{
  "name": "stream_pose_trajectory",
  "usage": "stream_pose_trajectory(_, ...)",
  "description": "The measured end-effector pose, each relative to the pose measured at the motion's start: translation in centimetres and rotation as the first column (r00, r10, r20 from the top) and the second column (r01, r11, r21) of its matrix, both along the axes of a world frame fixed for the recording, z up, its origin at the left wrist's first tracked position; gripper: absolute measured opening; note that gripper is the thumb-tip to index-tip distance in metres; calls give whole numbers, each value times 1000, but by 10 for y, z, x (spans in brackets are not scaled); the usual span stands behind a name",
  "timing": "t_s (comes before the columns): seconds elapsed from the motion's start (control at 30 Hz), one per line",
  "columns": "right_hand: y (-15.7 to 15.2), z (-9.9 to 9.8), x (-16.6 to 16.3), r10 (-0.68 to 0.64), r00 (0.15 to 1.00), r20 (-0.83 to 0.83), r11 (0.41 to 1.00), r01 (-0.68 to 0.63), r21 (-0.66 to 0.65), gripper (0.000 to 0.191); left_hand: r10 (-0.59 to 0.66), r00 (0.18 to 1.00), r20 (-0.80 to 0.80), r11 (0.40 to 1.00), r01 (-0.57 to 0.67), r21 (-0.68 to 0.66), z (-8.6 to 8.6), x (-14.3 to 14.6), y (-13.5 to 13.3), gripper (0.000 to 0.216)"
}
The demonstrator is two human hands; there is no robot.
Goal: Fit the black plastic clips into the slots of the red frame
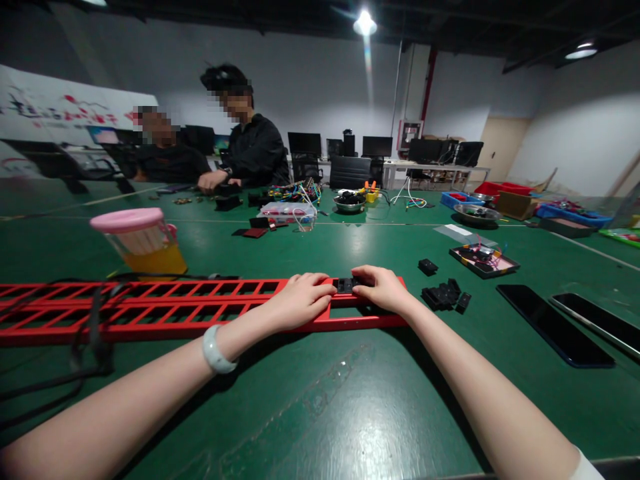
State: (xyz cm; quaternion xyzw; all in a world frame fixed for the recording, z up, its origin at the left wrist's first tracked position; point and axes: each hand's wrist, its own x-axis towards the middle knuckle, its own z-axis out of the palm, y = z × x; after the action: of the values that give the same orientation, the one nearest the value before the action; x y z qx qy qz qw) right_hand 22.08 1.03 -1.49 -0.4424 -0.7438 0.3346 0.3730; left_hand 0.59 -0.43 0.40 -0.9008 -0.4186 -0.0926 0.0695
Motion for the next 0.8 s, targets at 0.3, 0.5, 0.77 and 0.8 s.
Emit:
stream_pose_trajectory(0.3, 0, 0, -1, -54, 984, 172, 994, 36, 102, 39, 3, 1000, -3, 1000, -3, -10, -1, 0, 0, 31)
stream_pose_trajectory(0.5, 0, -2, -1, -19, 993, 114, 996, 9, 85, 40, 20, 1000, -2, 999, -20, -33, 1, 1, -1, 31)
stream_pose_trajectory(0.77, -3, 4, -1, -33, 988, 151, 996, 20, 92, 40, 25, 1000, -2, 999, -25, -38, 2, 1, -3, 32)
stream_pose_trajectory(0.8, -4, 4, -1, -40, 986, 162, 995, 25, 98, 39, 28, 1000, -3, 999, -28, -43, 3, 1, -3, 31)
